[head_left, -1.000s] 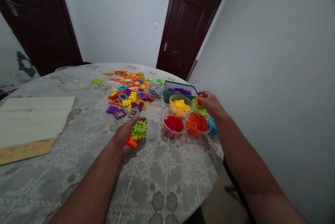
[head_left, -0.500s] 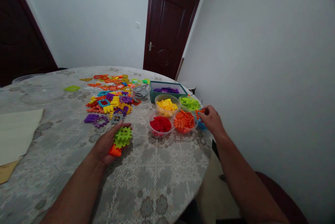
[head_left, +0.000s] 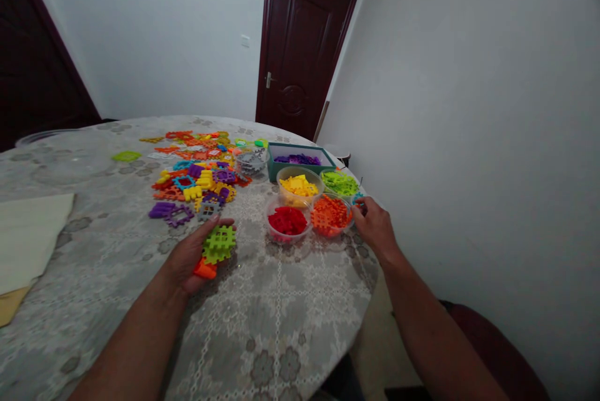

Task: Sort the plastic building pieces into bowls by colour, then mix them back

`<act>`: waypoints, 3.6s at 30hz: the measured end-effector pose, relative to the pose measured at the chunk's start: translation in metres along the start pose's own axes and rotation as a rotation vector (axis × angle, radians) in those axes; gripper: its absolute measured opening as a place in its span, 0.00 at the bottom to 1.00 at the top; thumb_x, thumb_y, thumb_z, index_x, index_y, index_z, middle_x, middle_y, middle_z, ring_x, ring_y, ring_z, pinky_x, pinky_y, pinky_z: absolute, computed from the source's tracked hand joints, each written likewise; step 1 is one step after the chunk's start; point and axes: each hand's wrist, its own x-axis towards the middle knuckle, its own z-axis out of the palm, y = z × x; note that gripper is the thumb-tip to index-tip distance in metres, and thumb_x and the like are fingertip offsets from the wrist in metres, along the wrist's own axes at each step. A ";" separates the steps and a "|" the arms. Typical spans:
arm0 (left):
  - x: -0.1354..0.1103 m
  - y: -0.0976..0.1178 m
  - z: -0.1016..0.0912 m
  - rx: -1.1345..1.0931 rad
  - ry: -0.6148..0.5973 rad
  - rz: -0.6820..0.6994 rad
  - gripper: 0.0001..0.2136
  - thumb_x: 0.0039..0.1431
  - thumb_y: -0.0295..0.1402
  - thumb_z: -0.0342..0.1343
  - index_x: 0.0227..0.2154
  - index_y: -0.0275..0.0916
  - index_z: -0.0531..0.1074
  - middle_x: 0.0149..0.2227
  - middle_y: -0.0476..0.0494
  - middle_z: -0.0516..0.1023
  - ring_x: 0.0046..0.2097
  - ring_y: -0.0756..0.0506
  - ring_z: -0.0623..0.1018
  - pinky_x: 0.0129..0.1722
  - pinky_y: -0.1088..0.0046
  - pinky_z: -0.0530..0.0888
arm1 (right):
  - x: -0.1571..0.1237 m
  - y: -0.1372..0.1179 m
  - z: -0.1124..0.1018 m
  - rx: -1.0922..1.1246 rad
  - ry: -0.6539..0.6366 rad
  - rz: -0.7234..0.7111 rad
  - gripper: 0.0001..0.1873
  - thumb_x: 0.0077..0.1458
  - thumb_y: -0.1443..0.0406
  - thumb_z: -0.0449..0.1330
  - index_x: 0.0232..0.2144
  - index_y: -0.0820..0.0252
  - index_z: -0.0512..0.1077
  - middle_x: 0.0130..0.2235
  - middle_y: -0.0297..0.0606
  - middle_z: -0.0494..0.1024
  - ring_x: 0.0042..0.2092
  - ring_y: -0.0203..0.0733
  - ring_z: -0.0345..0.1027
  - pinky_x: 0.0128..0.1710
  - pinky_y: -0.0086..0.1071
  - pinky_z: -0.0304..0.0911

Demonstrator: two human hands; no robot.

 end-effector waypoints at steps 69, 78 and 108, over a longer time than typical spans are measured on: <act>0.005 -0.016 -0.003 -0.212 -0.216 -0.036 0.12 0.73 0.38 0.56 0.40 0.33 0.78 0.33 0.40 0.83 0.29 0.45 0.83 0.25 0.72 0.80 | -0.086 -0.206 0.077 0.351 -0.448 -0.731 0.21 0.66 0.67 0.63 0.60 0.55 0.71 0.65 0.45 0.73 0.60 0.50 0.74 0.58 0.46 0.74; -0.002 -0.016 0.006 -0.122 -0.138 -0.055 0.11 0.71 0.38 0.59 0.40 0.34 0.78 0.34 0.39 0.83 0.27 0.45 0.83 0.22 0.72 0.79 | -0.067 -0.188 0.059 0.453 -0.271 -0.584 0.14 0.71 0.66 0.56 0.53 0.57 0.77 0.48 0.44 0.85 0.50 0.46 0.79 0.53 0.39 0.73; -0.004 -0.012 0.004 -0.182 -0.167 -0.049 0.15 0.73 0.41 0.55 0.40 0.34 0.78 0.37 0.42 0.80 0.27 0.48 0.80 0.17 0.75 0.74 | -0.051 -0.148 0.024 0.405 -0.293 -0.668 0.15 0.69 0.66 0.58 0.55 0.54 0.76 0.54 0.45 0.82 0.58 0.50 0.76 0.59 0.47 0.72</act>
